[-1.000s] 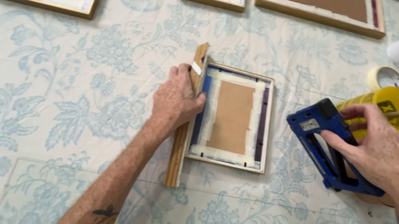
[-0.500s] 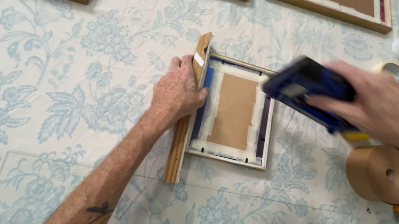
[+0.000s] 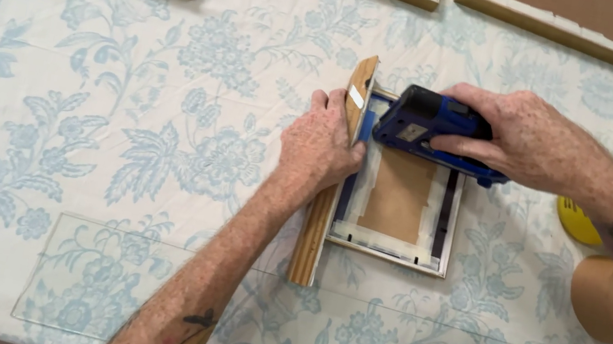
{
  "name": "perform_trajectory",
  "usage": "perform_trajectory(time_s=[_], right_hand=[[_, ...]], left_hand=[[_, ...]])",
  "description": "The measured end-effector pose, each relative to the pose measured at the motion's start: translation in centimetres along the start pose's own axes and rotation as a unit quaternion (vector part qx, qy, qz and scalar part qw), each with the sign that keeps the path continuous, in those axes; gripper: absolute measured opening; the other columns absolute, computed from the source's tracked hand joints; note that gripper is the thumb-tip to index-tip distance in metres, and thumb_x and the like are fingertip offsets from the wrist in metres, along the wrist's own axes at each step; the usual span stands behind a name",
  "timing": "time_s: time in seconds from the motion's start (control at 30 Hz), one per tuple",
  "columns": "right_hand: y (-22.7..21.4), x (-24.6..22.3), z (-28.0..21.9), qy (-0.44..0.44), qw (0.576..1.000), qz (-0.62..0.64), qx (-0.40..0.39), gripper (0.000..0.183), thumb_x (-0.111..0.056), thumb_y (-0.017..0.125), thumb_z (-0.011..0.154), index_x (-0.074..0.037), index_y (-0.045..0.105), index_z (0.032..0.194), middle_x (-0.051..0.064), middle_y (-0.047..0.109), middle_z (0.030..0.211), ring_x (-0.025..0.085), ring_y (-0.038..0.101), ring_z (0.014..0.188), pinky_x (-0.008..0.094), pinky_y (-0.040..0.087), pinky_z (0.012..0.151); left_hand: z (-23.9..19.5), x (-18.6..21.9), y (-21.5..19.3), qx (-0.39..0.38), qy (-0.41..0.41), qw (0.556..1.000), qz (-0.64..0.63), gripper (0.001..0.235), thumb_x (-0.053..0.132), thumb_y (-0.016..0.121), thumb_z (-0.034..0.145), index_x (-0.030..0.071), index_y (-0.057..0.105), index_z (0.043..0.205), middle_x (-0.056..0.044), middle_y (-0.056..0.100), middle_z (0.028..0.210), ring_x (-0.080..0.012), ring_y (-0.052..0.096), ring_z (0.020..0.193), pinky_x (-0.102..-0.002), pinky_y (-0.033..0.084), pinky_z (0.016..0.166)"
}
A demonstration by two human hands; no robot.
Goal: Securing wooden strips to a picture frame using a manual staple gun
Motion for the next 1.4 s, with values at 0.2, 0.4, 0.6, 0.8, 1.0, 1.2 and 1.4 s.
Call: perform_trajectory(time_s=[0.2, 0.4, 0.6, 0.8, 1.0, 1.2, 1.4], right_hand=[[-0.8, -0.6, 0.5, -0.068, 0.998, 0.001, 0.017, 0.042, -0.041, 0.065, 0.096, -0.013, 0.059, 0.127, 0.008, 0.074, 0.090, 0.027, 0.070, 0.072, 0.041, 0.051, 0.066], [-0.9, 0.3, 0.8, -0.058, 0.998, 0.034, -0.015, 0.046, -0.032, 0.064, 0.095, -0.014, 0.055, 0.136, 0.013, 0.072, 0.116, 0.025, 0.077, 0.090, 0.038, 0.066, 0.074], [-1.4, -0.7, 0.9, -0.076, 0.996, -0.025, 0.040, 0.039, -0.040, 0.067, 0.097, -0.011, 0.061, 0.123, 0.012, 0.074, 0.089, 0.032, 0.071, 0.077, 0.044, 0.050, 0.070], [-0.1, -0.9, 1.1, -0.051, 0.997, -0.048, 0.019, 0.045, -0.043, 0.066, 0.096, -0.014, 0.057, 0.130, 0.013, 0.073, 0.086, 0.031, 0.069, 0.070, 0.043, 0.052, 0.063], [0.2, -0.9, 1.1, 0.001, 0.999, -0.045, -0.003, 0.050, -0.044, 0.066, 0.094, -0.019, 0.056, 0.136, 0.012, 0.075, 0.086, 0.031, 0.070, 0.069, 0.041, 0.053, 0.064], [0.5, -0.5, 1.3, -0.003, 1.000, -0.031, -0.002, 0.053, -0.042, 0.065, 0.093, -0.017, 0.055, 0.138, 0.010, 0.077, 0.097, 0.028, 0.074, 0.074, 0.038, 0.059, 0.068], [0.7, 0.3, 1.7, -0.010, 0.999, -0.039, -0.001, 0.048, -0.042, 0.068, 0.091, -0.017, 0.057, 0.131, 0.009, 0.074, 0.085, 0.026, 0.071, 0.068, 0.037, 0.055, 0.064]], left_hand=[[0.2, 0.1, 0.5, 0.067, 0.046, 0.996, 0.025, 0.077, 0.049, 0.071, 0.081, 0.010, 0.044, 0.141, -0.015, 0.050, 0.126, -0.0448, 0.066, 0.103, -0.062, 0.054, 0.081], [-0.2, 0.5, 0.0, 0.051, 0.038, 0.998, 0.030, 0.070, 0.052, 0.071, 0.087, 0.009, 0.043, 0.135, -0.013, 0.049, 0.120, -0.0411, 0.065, 0.096, -0.059, 0.056, 0.075], [0.1, 0.0, 0.3, 0.069, 0.018, 0.997, 0.033, 0.074, 0.052, 0.071, 0.082, 0.011, 0.045, 0.138, -0.014, 0.051, 0.123, -0.0438, 0.066, 0.102, -0.060, 0.054, 0.082], [0.0, 0.2, 0.3, 0.074, 0.024, 0.997, 0.024, 0.078, 0.053, 0.073, 0.082, 0.010, 0.043, 0.140, -0.012, 0.049, 0.127, -0.0411, 0.066, 0.100, -0.058, 0.055, 0.077], [0.4, 0.0, 1.0, 0.078, 0.015, 0.997, 0.017, 0.077, 0.047, 0.073, 0.083, 0.010, 0.041, 0.143, -0.012, 0.048, 0.125, -0.0408, 0.066, 0.099, -0.058, 0.055, 0.077], [0.5, 0.1, 1.1, 0.110, 0.013, 0.993, 0.030, 0.076, 0.048, 0.074, 0.081, 0.010, 0.044, 0.139, -0.012, 0.051, 0.121, -0.0409, 0.068, 0.098, -0.058, 0.055, 0.078], [0.7, 0.1, 1.4, 0.097, 0.021, 0.995, 0.028, 0.074, 0.047, 0.073, 0.081, 0.010, 0.044, 0.138, -0.013, 0.051, 0.120, -0.0400, 0.068, 0.098, -0.057, 0.056, 0.078]])
Point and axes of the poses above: each hand's wrist, its own z-axis towards the middle knuckle, its own y-axis out of the palm, x = y × z, the point moved 4 cm from there along z, towards the middle knuckle
